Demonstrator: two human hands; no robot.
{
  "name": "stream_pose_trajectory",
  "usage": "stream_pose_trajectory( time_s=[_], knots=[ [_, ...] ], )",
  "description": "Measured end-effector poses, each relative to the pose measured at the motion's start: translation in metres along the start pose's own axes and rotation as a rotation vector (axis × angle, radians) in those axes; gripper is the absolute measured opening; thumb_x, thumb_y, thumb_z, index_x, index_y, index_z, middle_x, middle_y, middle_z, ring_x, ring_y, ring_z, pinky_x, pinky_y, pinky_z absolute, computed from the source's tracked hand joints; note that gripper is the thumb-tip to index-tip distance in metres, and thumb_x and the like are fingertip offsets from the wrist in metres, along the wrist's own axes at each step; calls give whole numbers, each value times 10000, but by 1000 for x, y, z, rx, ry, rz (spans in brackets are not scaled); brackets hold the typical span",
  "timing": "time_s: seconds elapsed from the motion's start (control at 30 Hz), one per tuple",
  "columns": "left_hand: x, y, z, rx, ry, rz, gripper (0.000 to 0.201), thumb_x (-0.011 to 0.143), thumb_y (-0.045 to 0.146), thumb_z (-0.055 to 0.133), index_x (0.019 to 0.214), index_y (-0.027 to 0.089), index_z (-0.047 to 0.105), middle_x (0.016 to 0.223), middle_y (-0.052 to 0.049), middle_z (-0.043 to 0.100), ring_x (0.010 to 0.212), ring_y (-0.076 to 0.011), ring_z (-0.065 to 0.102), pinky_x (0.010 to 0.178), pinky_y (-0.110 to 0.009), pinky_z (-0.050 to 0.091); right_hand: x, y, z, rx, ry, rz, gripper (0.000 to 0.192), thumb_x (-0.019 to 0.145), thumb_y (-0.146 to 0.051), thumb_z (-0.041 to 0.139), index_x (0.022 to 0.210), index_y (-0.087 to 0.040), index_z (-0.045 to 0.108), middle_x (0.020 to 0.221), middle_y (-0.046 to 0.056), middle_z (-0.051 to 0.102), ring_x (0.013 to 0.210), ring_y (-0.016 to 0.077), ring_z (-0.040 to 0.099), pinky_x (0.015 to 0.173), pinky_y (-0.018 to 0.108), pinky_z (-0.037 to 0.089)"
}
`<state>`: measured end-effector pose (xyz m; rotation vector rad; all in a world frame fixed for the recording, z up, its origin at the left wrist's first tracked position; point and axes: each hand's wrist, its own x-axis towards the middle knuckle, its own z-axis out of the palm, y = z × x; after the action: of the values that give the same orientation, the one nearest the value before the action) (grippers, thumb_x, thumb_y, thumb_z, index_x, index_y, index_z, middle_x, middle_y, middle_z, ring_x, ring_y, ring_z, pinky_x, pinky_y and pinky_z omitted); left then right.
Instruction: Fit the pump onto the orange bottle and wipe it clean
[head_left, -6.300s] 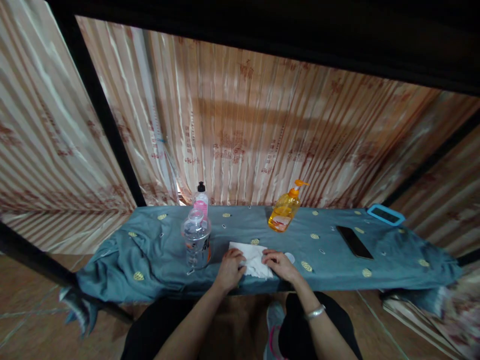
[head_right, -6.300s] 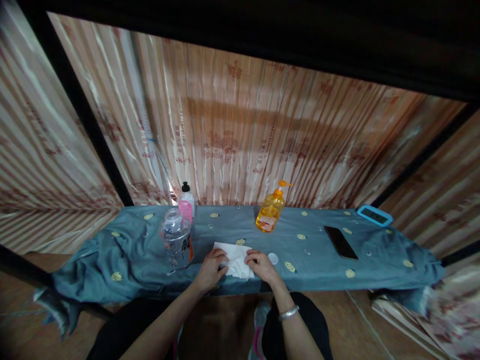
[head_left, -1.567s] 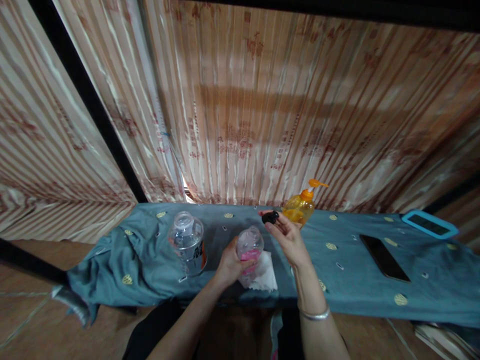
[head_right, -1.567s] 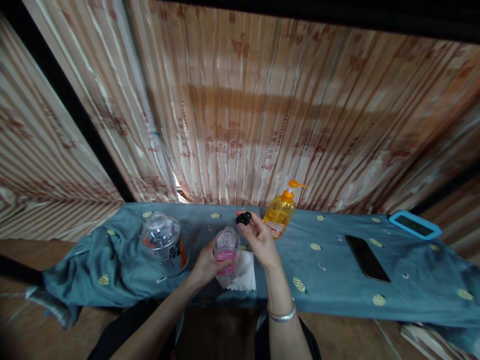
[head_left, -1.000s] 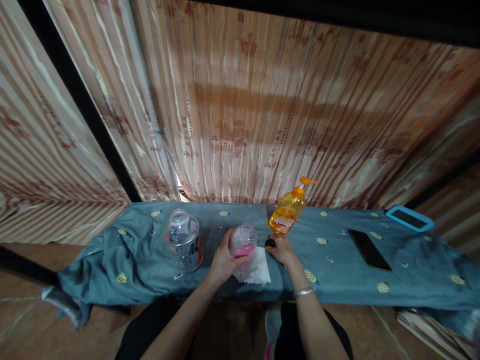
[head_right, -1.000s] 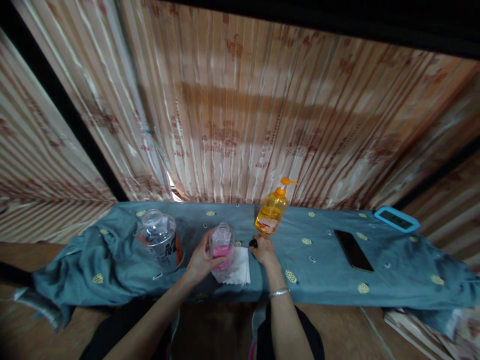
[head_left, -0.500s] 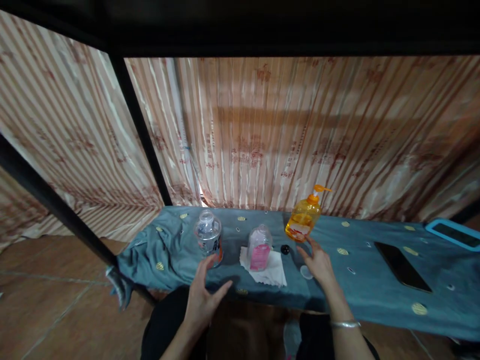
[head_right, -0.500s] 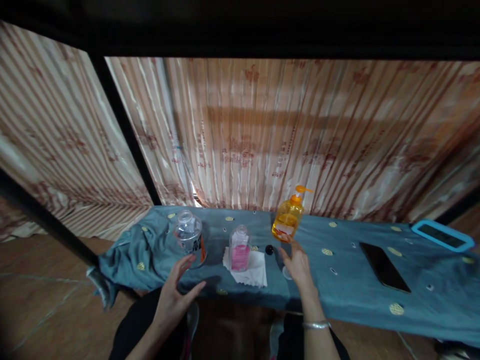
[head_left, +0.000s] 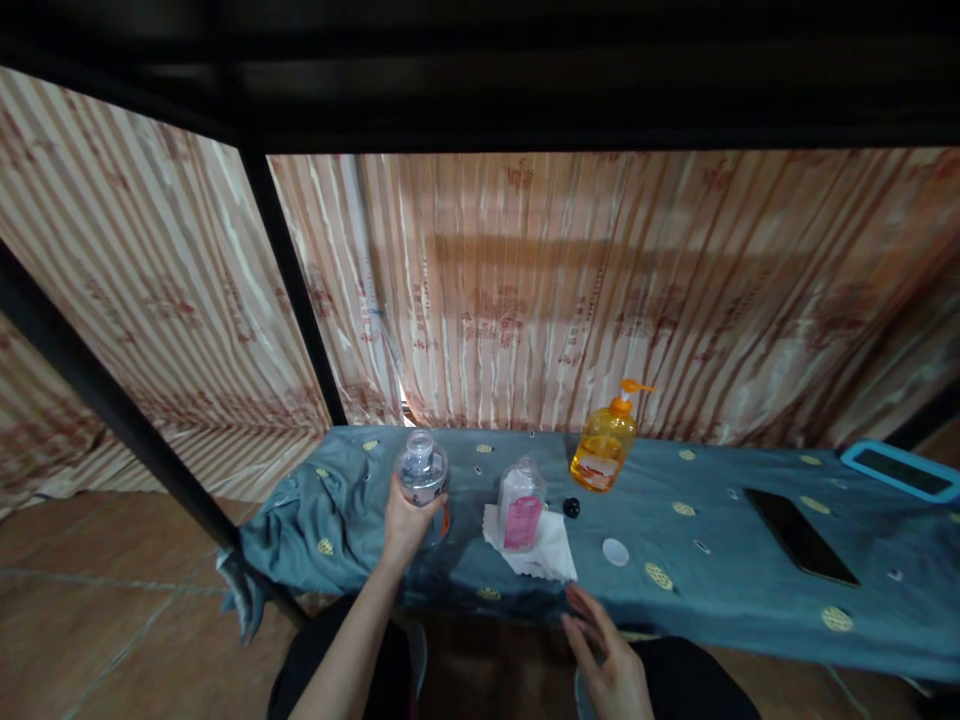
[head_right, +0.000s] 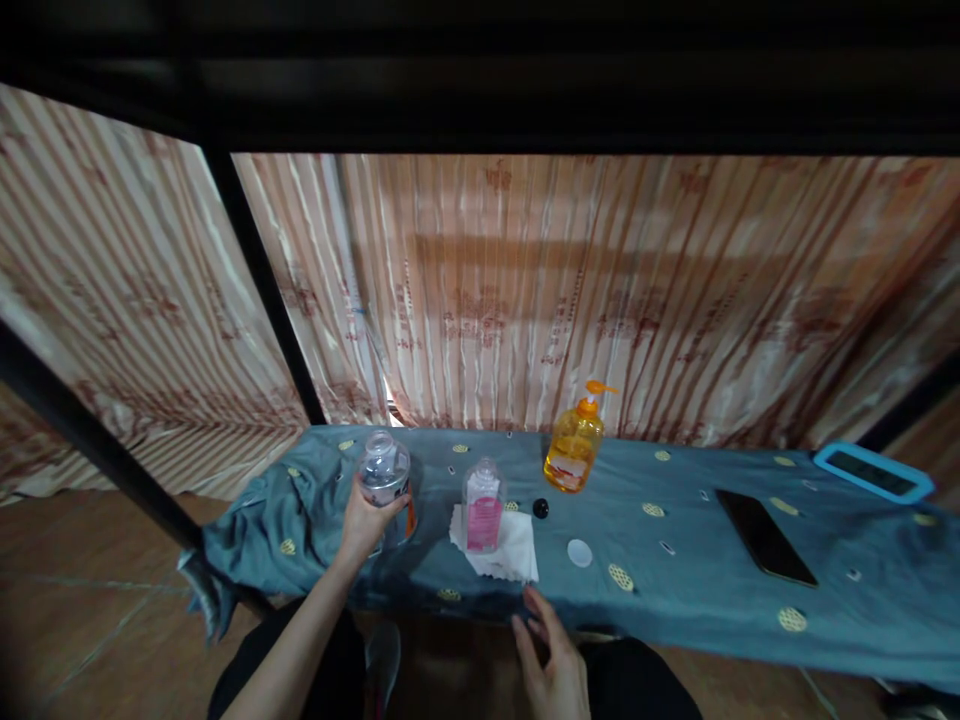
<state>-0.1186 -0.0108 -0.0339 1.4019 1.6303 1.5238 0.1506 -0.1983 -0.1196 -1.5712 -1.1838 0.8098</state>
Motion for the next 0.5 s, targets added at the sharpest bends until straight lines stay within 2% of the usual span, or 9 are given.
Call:
stream_pose_trajectory(
  time_s=[0.07, 0.17, 0.27, 0.4, 0.5],
  knots=[
    [0, -2, -1, 0, 15, -30, 769, 502, 297, 875, 1181, 165, 538, 1055, -99, 719, 997, -303, 704, 916, -433, 543, -1, 9, 11, 25, -48, -35, 662, 877, -591, 563, 1294, -77, 586, 1309, 217, 646, 1134, 253, 678, 981, 319, 541],
    [-5, 2, -5, -26, 16, -38, 670, 505, 345, 861, 1075, 168, 557, 949, -69, 721, 930, -295, 711, 880, -436, 551, -1, 10, 29, 90, -72, -66, 599, 864, -582, 602, 1226, -107, 653, 1206, 189, 710, 1082, 253, 703, 919, 304, 578],
    [-14, 18, -14, -68, 43, -48, 708, 461, 389, 872, 1057, 171, 559, 945, -68, 721, 922, -301, 708, 884, -456, 550, -7, 2, 46, 182, 19, -81, 475, 816, -605, 663, 1087, -222, 739, 1065, 102, 774, 948, 244, 744, 837, 310, 604],
    [-37, 49, -29, -158, -45, -44, 805, 416, 442, 890, 1087, 139, 563, 1032, -124, 726, 988, -327, 701, 937, -486, 539, -17, -22, 61, 431, -47, 19, 390, 732, -595, 761, 954, -275, 784, 950, 83, 791, 918, 266, 745, 836, 359, 592],
    [-62, 69, -38, -247, -191, -82, 769, 413, 442, 908, 1045, 137, 593, 971, -113, 747, 926, -318, 721, 886, -458, 577, -20, -41, 63, 647, -94, 151, 415, 687, -581, 813, 952, -262, 789, 937, 97, 790, 882, 259, 743, 784, 353, 572]
  ],
)
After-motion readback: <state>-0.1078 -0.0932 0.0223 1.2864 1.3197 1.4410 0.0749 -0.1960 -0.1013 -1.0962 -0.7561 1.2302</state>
